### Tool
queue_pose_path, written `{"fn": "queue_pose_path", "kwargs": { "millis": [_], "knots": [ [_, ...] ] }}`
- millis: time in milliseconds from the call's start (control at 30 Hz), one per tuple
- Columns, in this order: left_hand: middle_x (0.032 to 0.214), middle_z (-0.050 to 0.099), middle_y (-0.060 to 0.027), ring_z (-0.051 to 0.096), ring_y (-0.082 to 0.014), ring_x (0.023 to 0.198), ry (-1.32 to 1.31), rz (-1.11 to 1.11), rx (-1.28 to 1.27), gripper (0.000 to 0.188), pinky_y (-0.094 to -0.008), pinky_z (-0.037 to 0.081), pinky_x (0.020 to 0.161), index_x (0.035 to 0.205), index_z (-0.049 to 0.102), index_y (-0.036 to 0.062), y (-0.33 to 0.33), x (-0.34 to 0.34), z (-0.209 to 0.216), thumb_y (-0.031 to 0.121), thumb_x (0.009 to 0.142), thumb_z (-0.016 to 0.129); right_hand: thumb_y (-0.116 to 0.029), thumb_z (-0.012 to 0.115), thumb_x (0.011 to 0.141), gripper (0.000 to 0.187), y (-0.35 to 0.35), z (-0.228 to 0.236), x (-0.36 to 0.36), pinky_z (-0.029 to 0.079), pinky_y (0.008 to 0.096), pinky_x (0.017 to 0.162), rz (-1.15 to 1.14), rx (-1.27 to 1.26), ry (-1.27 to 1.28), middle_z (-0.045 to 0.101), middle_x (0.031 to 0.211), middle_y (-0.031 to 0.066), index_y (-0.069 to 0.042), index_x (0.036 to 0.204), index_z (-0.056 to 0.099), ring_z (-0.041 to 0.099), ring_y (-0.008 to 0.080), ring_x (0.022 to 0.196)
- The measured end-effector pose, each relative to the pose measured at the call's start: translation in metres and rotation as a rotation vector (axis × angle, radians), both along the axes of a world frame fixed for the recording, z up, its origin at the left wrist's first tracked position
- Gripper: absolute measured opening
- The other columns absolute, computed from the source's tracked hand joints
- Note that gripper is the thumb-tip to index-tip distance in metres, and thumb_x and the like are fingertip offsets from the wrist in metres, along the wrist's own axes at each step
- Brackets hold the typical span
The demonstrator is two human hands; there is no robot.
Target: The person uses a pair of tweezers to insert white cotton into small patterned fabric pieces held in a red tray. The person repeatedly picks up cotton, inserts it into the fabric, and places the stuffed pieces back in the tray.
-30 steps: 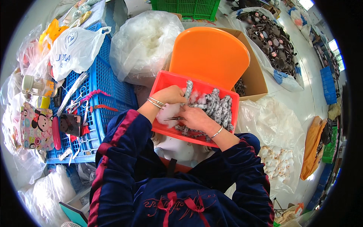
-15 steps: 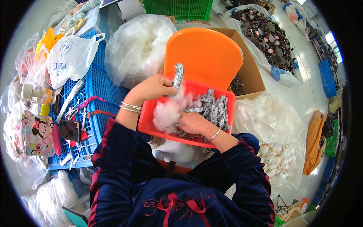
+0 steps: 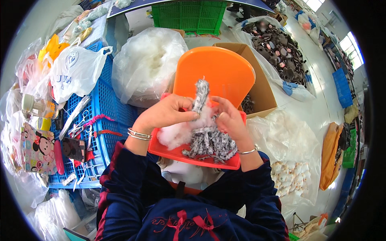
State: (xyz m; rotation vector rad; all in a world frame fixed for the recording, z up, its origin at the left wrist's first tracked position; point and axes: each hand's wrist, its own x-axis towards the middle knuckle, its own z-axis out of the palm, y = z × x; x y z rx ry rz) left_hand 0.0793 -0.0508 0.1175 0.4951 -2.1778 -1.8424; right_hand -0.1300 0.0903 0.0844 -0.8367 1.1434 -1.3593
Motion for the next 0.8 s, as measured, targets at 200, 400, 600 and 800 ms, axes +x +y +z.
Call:
{"fn": "queue_pose_path", "kwargs": {
  "millis": [200,400,600,800],
  "knots": [
    [0.085,0.06,-0.0018,0.053,-0.0078,0.081,-0.005,-0.039,0.104,0.018,-0.0266,0.045,0.072,0.085,0.064,-0.0031,0.011,-0.012,-0.004,0.015,0.089,0.066,-0.004,0.063,0.092,0.018,-0.004,-0.008,0.014,0.048,0.0209,0.074,-0.071,-0.1,0.141,0.064,0.094,-0.0018,0.0,0.109,0.064,0.058,0.0036,0.084],
    [0.082,0.062,0.004,0.052,-0.0035,0.08,-0.043,-0.069,-0.025,0.012,-0.0231,0.045,0.072,0.09,0.069,-0.0026,0.023,-0.026,-0.002,0.009,0.09,0.066,-0.004,0.061,0.093,0.011,-0.005,-0.018,0.01,0.046,0.02,0.067,-0.185,-0.144,0.171,0.062,0.086,-0.0037,0.0,0.103,0.064,0.055,0.0026,0.076],
    [0.07,0.052,0.0058,0.046,-0.0021,0.07,-0.049,0.041,0.097,0.019,-0.0228,0.04,0.062,0.075,0.06,-0.0016,0.022,-0.028,-0.01,0.009,0.088,0.068,-0.014,0.057,0.099,0.013,-0.004,-0.011,0.001,0.04,0.0183,0.055,-0.206,-0.085,0.106,0.058,0.082,-0.0028,-0.003,0.104,0.061,0.049,0.0026,0.066],
    [0.068,0.049,0.006,0.042,-0.0019,0.066,0.0,0.088,0.02,0.024,-0.023,0.037,0.058,0.07,0.055,-0.0006,0.014,-0.019,-0.001,0.009,0.088,0.069,-0.019,0.048,0.102,0.017,0.005,0.005,-0.035,0.035,0.02,0.048,-0.134,0.016,0.201,0.055,0.075,0.0011,-0.004,0.098,0.055,0.044,0.005,0.056]
  ]
}}
